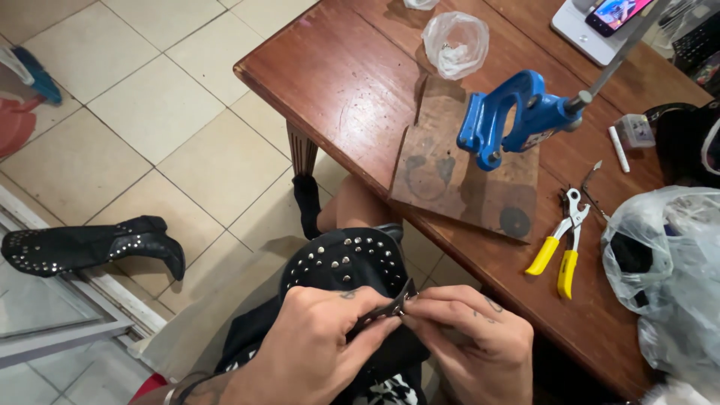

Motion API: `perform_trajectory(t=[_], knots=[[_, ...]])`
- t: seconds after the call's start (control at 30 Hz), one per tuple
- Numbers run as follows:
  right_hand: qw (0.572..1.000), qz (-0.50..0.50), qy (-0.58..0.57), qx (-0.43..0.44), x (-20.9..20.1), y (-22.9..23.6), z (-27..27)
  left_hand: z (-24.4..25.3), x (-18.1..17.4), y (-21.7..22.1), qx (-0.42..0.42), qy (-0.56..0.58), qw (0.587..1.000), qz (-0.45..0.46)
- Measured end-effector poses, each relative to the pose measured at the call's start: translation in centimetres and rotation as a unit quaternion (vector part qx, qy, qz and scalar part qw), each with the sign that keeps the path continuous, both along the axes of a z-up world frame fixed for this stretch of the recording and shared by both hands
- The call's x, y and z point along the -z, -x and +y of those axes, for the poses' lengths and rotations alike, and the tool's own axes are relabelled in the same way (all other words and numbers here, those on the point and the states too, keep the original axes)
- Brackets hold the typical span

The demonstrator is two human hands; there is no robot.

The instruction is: Attach metal studs to leather boots using a hand press tool and pliers.

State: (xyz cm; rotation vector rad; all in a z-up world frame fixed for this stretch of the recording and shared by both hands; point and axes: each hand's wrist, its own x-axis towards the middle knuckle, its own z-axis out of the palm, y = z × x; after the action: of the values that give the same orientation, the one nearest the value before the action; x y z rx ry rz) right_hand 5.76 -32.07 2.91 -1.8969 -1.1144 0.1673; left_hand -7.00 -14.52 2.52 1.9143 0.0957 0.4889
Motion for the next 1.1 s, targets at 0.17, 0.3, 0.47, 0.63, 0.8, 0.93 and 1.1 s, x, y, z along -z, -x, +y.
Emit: perform_trajectory(t=[0.17,0.3,0.47,0.63,0.8,0.93,1.1], knots=[[0.999,0.035,-0.019,-0.022,0.8,-2.8,-1.7,1.3,-1.9,-1.4,0.061,0.012,0.998,0.033],[0.945,0.200,-0.124,-0.229,-0.3,-6.1,-1.9,2.5,-2.4,-6.3,0.281,0.094,0.951,0.092],[0.949,0.208,-0.104,-0.211,5.1,-10.0,-4.8,3.6,-0.2,-15.5,0.409,0.271,0.857,0.155],[0.913,0.370,-0.148,0.085,11.9,-14.9,-4.4,4.2,4.7,-25.2,0.329,0.255,0.872,0.259],[0.856,0.450,-0.209,0.144,14.3,-20.5,-1.8,5.1,7.5,-31.2,0.240,0.201,0.915,0.256],[0.837,0.463,-0.257,0.137,15.7,-22.9,-0.5,6.2,8.8,-34.0,0.231,0.233,0.912,0.248],[0.804,0.489,-0.286,0.183,14.0,-22.9,0.7,6.4,8.8,-35.3,0.237,0.205,0.922,0.227]])
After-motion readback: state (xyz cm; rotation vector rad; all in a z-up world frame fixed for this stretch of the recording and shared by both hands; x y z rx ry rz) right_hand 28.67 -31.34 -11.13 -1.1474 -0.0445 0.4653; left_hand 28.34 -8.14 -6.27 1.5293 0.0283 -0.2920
